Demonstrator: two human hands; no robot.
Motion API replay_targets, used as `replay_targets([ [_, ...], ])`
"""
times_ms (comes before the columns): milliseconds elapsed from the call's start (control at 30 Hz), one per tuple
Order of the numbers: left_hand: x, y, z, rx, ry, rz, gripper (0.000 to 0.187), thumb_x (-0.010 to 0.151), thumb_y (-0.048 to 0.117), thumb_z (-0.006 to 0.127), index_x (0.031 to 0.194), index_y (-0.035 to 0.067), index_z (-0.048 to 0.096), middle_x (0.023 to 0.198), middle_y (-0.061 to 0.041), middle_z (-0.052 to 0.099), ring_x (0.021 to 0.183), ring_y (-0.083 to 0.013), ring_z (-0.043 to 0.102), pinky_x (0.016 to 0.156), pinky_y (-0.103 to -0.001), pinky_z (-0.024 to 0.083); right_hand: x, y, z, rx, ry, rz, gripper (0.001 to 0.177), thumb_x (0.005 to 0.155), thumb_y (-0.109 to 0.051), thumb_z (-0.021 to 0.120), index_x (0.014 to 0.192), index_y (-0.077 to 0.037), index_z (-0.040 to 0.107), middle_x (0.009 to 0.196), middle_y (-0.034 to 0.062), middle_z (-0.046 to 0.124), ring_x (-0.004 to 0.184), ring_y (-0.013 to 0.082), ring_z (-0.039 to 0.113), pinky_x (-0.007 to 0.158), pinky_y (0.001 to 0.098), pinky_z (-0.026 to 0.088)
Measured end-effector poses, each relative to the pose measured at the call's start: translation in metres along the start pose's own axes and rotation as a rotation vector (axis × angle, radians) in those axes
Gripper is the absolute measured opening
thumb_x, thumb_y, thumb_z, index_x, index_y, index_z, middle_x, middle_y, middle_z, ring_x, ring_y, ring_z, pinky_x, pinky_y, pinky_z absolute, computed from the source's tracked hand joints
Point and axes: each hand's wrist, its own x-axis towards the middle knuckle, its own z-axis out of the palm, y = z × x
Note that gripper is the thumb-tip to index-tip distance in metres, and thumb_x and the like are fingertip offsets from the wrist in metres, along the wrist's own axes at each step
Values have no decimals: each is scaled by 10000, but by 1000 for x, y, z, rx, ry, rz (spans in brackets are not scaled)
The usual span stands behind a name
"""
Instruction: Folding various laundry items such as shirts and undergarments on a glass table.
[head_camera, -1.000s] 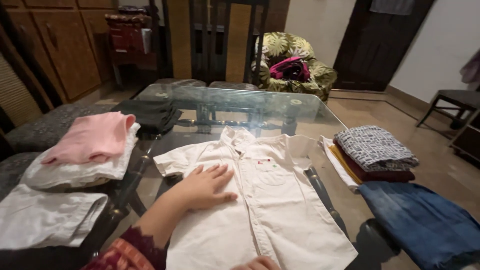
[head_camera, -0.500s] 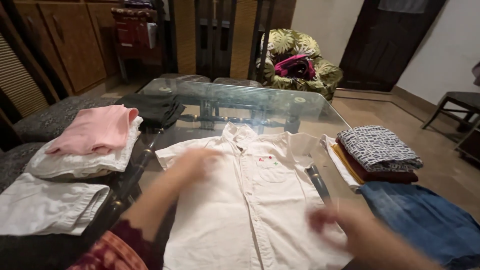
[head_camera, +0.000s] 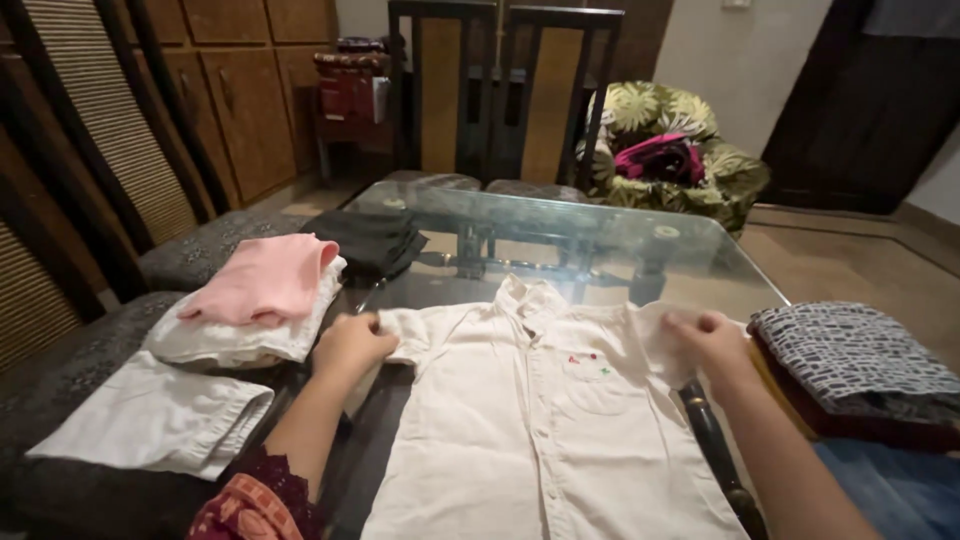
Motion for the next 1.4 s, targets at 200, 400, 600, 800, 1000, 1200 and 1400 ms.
replay_targets([
  [200, 60, 30, 66, -561, 307, 311, 505, 851, 382, 721, 1191, 16, 647, 1069, -210, 722, 987, -355, 696, 814, -466, 546, -31, -53, 15, 153, -90, -58, 402, 947, -380, 759, 1053, 8, 738, 831, 49, 630, 682, 154, 555, 564, 322, 443],
  [400, -16, 199, 39, -1044, -568, 238, 294, 923, 317, 621, 984, 31, 599, 765, -147, 727, 567, -241, 706, 486, -386, 604, -78, -113, 53, 184, -72, -211, 298, 896, -275, 735, 1085, -47, 770, 876, 11, 749, 716, 93, 646, 604, 267, 518],
  [600, -52, 252, 16, -1042, -596, 338, 392, 955, 336, 613, 1048, -45, 618, 807, -219, 743, 617, -279, 746, 534, -394, 630, -89, -140, 57, 82, -85, -489, 270, 966, -216, 664, 1129, -26, 763, 856, 25, 760, 765, 68, 625, 659, 254, 516],
  [800, -30, 255, -37, -1033, -705, 445, 306, 902, 223, 636, 985, -63, 706, 937, -203, 784, 795, -285, 805, 657, -408, 697, -140, -274, 9, 116, -546, -80, 316, 908, -297, 630, 1163, -137, 726, 969, 48, 792, 833, 187, 751, 764, 358, 648],
  [1000, -93, 255, -157, -813, -133, 935, 463, 807, 320, 696, 1199, 77, 727, 1070, -90, 780, 1015, -279, 756, 897, -422, 623, -170, -350, -41, -88, -420, -198, 331, 864, -268, 728, 1123, -62, 751, 1008, 99, 799, 869, 223, 754, 851, 390, 626],
  [1200, -145, 251, -230, -492, -251, 1198, 871, 699, 591, 865, 1405, 179, 566, 1427, -93, 616, 1325, -252, 581, 1092, -389, 453, -235, -426, -87, -306, -302, -351, 344, 789, -209, 778, 1104, -75, 743, 952, 104, 789, 796, 223, 741, 773, 391, 604],
  [1400, -161, 247, -259, 77, -325, 1238, 732, 643, 569, 856, 1257, 186, 742, 1442, -45, 580, 1304, -246, 540, 1071, -388, 418, -238, -432, -122, -559, -172, -495, 238, 839, -157, 870, 1036, -63, 778, 896, 112, 764, 731, 206, 690, 637, 343, 556],
])
